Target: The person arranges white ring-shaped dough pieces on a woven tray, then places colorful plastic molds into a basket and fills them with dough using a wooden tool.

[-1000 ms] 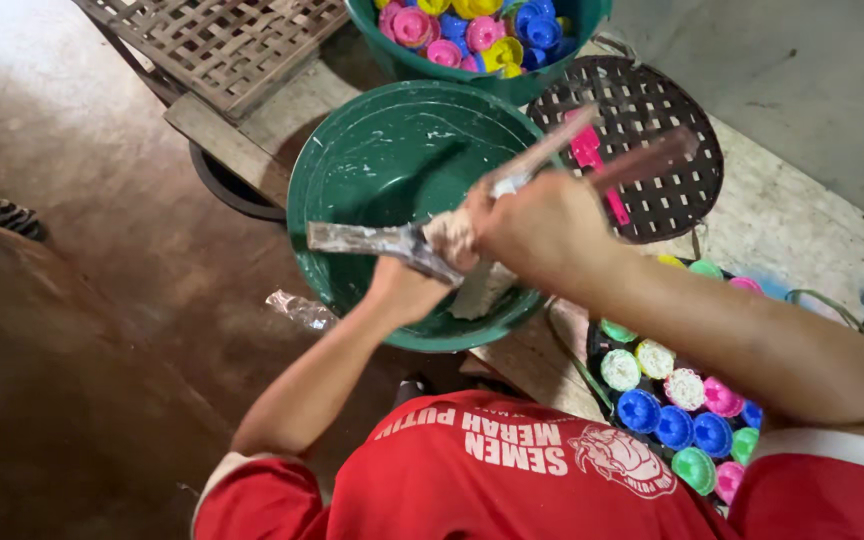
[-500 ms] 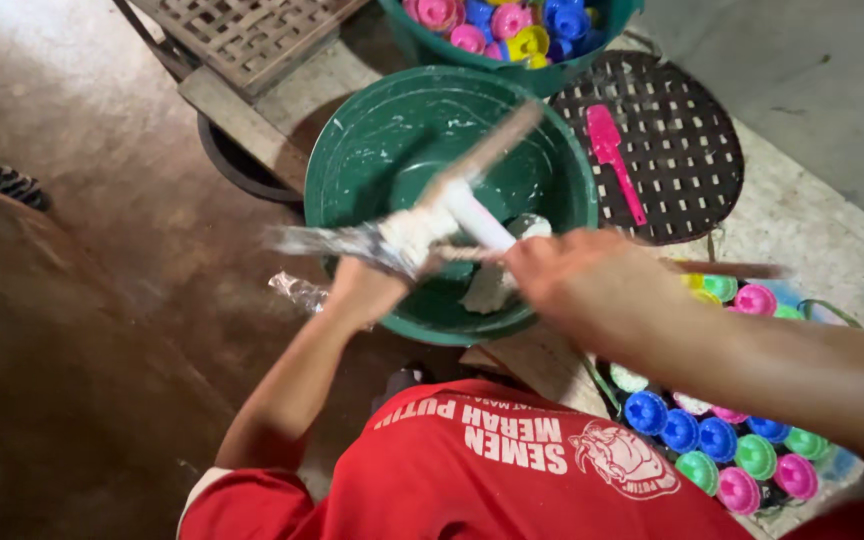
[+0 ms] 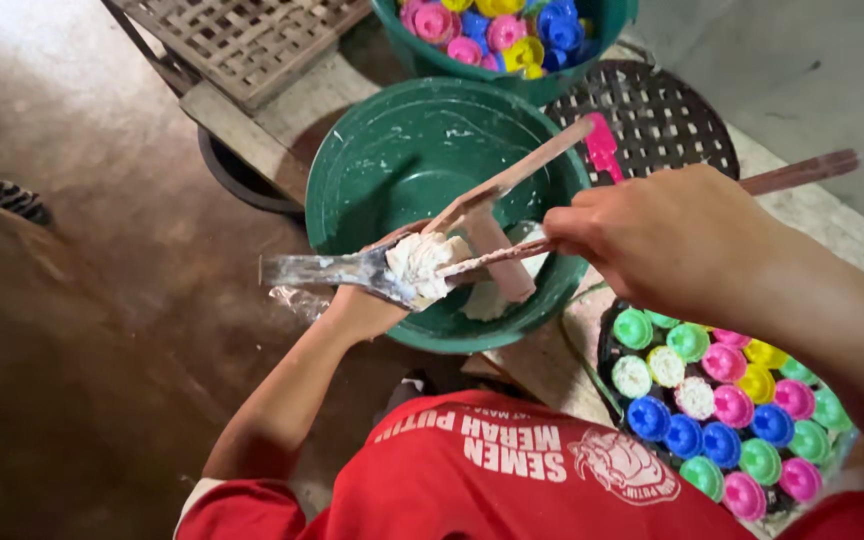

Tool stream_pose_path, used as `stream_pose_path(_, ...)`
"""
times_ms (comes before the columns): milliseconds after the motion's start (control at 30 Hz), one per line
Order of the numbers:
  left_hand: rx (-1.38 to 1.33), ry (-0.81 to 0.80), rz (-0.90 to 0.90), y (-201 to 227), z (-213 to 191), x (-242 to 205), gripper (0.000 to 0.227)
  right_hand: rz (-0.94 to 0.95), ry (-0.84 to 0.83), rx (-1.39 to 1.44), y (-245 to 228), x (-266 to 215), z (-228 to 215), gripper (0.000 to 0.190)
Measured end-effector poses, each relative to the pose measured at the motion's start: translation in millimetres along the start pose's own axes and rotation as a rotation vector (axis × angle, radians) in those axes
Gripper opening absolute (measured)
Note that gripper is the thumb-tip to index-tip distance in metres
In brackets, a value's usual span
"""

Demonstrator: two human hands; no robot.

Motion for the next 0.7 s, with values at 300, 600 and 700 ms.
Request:
stream_pose_path(300, 0.483, 0.121, 0.313, -1.3, 15.5, 10.3, 0.066, -0.283, 0.367, -0.243, -97.3, 42.9, 13.5, 0.021)
stream_pose_path(600, 1.266, 0.279, 0.243, 39.8, -3.3, 2.3, 0.07, -0.163, 0.225, -0.165, -48.7, -0.9, -4.4, 0.026)
stream_pose_path(700, 1.238, 0.247, 0.179, 30.0, 4.6, 14.8, 0.084, -0.167, 0.332, -0.274, -78.1, 45.6, 17.6, 0.024)
Point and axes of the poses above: each hand's wrist, its own x-axis towards the middle knuckle, its own z-axis out of the palm, y = z × x, the point moved 4 cm from there along x, towards the middle knuckle, and after that the axes turned 13 degrees about -y, right-handed, at the moved point
